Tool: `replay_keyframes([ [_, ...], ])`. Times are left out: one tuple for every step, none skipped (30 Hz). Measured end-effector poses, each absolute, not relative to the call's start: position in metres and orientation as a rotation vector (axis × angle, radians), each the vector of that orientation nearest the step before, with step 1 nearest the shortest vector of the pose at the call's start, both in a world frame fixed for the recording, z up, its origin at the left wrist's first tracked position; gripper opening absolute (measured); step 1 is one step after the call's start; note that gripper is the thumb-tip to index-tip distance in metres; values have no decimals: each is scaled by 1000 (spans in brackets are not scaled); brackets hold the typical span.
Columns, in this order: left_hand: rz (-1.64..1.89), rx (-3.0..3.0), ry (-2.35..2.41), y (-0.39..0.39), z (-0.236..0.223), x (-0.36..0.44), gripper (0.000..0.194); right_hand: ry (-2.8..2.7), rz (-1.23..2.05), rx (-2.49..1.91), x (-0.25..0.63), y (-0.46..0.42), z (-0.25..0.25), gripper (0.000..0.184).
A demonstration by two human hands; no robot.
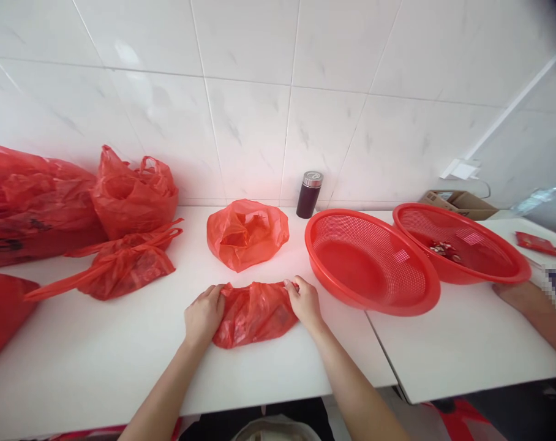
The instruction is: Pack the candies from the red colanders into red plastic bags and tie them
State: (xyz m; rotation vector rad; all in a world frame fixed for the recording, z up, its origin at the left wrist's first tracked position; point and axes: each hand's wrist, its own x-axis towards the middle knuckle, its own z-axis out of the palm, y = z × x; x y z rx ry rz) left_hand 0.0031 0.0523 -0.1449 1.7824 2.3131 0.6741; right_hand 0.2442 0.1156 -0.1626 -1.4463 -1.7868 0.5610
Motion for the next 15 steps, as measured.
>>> replay_keyframes([
  [709,1718,2341,50,-145,1,36,-1752,574,-1450,245,117,-163,37],
  [743,1651,2363,48,-145,-2,35,-1718,588,-1454,246,118,-164,37],
  [775,1587,2374,45,-146,-5,34,-1687,599,-1458,246,119,-165,36],
  [808,1530,2377,41,-145,-8,33,-1659,609,-1461,247,119,-166,36],
  [841,1484,2373,38,-145,-11,32,-1635,618,-1461,247,120,-166,36],
  [873,1448,2365,34,-144,-14,30,-1616,626,-1458,247,120,-167,36],
  [906,1420,2356,30,-144,-17,29,-1600,634,-1453,247,120,-167,37],
  [934,1400,2344,27,-143,-19,29,-1587,644,-1445,248,119,-167,38],
  [960,1383,2330,25,-143,-21,30,-1575,655,-1436,248,119,-166,38],
  [981,1369,2315,23,-142,-22,32,-1562,670,-1424,248,119,-166,39],
  [997,1357,2300,22,-142,-24,36,-1549,688,-1411,249,119,-165,39],
  [1009,1348,2286,22,-141,-25,39,-1537,710,-1393,249,119,-165,39],
  [1022,1342,2278,23,-139,-26,40,-1526,737,-1370,249,118,-164,39],
  [1044,1339,2282,24,-136,-27,38,-1516,767,-1345,248,118,-164,38],
  [1078,1337,2298,25,-131,-27,37,-1506,798,-1318,248,117,-163,37],
])
